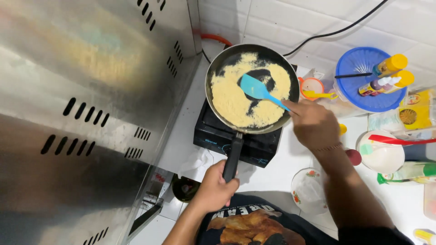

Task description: Stirring a mixture in a frying pan on a stove and wiping a plate with a cloth in a kitchen setting.

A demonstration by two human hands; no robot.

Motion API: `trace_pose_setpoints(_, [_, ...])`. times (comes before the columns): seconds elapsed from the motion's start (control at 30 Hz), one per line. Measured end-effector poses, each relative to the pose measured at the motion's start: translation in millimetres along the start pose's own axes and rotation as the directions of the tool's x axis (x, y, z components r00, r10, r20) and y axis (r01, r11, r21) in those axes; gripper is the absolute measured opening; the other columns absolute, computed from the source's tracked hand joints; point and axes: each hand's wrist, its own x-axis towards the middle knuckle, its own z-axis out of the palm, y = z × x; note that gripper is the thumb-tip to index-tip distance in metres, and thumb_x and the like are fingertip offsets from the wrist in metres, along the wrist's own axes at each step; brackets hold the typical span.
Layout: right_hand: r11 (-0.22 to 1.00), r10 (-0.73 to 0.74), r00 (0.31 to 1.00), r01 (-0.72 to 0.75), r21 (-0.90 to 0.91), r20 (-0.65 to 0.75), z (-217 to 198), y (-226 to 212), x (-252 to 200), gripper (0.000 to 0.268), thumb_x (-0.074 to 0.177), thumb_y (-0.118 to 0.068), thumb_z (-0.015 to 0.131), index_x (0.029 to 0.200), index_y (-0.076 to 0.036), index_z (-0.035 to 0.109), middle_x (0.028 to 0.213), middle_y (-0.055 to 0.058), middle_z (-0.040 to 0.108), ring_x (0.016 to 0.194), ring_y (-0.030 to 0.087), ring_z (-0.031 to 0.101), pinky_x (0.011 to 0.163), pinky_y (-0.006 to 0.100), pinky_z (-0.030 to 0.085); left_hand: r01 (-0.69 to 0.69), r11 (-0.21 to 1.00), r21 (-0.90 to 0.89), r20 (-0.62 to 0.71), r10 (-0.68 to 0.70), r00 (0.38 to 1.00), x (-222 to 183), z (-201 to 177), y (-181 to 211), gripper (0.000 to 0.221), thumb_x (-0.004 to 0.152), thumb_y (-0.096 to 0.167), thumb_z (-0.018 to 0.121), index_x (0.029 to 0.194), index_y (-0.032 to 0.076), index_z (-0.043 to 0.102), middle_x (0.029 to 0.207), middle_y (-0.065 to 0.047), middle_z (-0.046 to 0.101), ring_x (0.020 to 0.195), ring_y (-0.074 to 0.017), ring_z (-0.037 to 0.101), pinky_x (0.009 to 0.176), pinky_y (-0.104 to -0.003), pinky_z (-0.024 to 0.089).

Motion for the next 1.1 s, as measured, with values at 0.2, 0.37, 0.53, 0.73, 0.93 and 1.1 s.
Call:
trace_pose_setpoints(0.2, [0.574, 0.683, 0.62, -0.782, 0.243, 0.386, -138, -12, -7, 0.038, 0.105, -0.016, 0.058, 0.14, -0.02, 0.073, 0.112, 0.003, 0.071, 0.047, 0.024, 0.068, 0.055, 0.031, 0.046, 0.1, 0.994, -0.041, 0.039, -0.098, 0.994, -19, -8, 29, 0.008, 0.092, 0.008, 0.057, 0.1, 0.008, 0.055, 0.054, -0.006, 0.054, 0.04, -0.0167, 0.05, 0.046, -0.033, 0.041])
trace_pose_setpoints(0.37, [0.633, 0.662, 0.708, -0.704, 0.322, 0.246, -183, -32, -20, 0.039, 0.106, 0.001, 0.063, 0.144, -0.003, 0.074, 0.093, 0.009, 0.063, 0.073, 0.018, 0.046, 0.067, 0.032, 0.035, 0.105, 0.986, -0.129, 0.048, -0.1, 0.994, -51, -5, 35, 0.008, 0.092, 0.003, 0.057, 0.093, 0.008, 0.052, 0.053, -0.008, 0.048, 0.036, -0.0184, 0.046, 0.042, -0.033, 0.038])
trace_pose_setpoints(0.53, [0.606, 0.659, 0.705, -0.704, 0.371, 0.262, -187, -36, -52, 0.036, 0.113, 0.003, 0.058, 0.147, 0.007, 0.069, 0.126, 0.021, 0.068, 0.095, 0.027, 0.063, 0.085, 0.036, 0.049, -0.058, 0.998, -0.037, -0.067, 0.056, 0.996, -22, -4, 32, 0.004, 0.084, 0.01, 0.058, 0.082, 0.012, 0.057, 0.054, -0.003, 0.053, 0.041, -0.0151, 0.05, 0.038, -0.033, 0.042])
trace_pose_setpoints(0.73, [0.428, 0.796, 0.566, -0.777, 0.462, 0.214, -194, -42, -50, 0.039, 0.117, -0.005, 0.052, 0.153, 0.004, 0.063, 0.126, 0.019, 0.059, 0.075, 0.026, 0.053, 0.067, 0.035, 0.043, 0.089, 0.994, -0.056, 0.033, -0.087, 0.996, -44, -6, 49, 0.009, 0.084, 0.001, 0.055, 0.089, 0.007, 0.05, 0.057, -0.01, 0.052, 0.034, -0.0183, 0.047, 0.037, -0.031, 0.035])
trace_pose_setpoints(0.93, [0.657, 0.598, 0.781, -0.606, 0.449, 0.18, -193, -44, -62, 0.042, 0.111, 0.005, 0.054, 0.152, 0.009, 0.062, 0.135, 0.032, 0.063, 0.111, 0.034, 0.061, 0.09, 0.04, 0.047, -0.035, 0.998, 0.058, -0.011, 0.036, 0.999, -73, -3, 28, 0.008, 0.083, 0.006, 0.057, 0.09, 0.009, 0.054, 0.059, -0.007, 0.051, 0.035, -0.0178, 0.051, 0.034, -0.032, 0.039])
trace_pose_setpoints(1.1, [0.842, 0.517, 0.848, -0.528, 0.111, 0.119, -150, -22, -68, 0.052, 0.095, 0.001, 0.06, 0.143, -0.007, 0.078, 0.107, 0.017, 0.073, 0.092, 0.038, 0.067, 0.083, 0.044, 0.05, -0.053, 0.998, 0.022, 0.045, 0.052, 0.998, -55, 0, 43, 0.009, 0.086, 0.007, 0.054, 0.089, 0.01, 0.046, 0.052, -0.008, 0.047, 0.037, -0.0179, 0.047, 0.042, -0.034, 0.035])
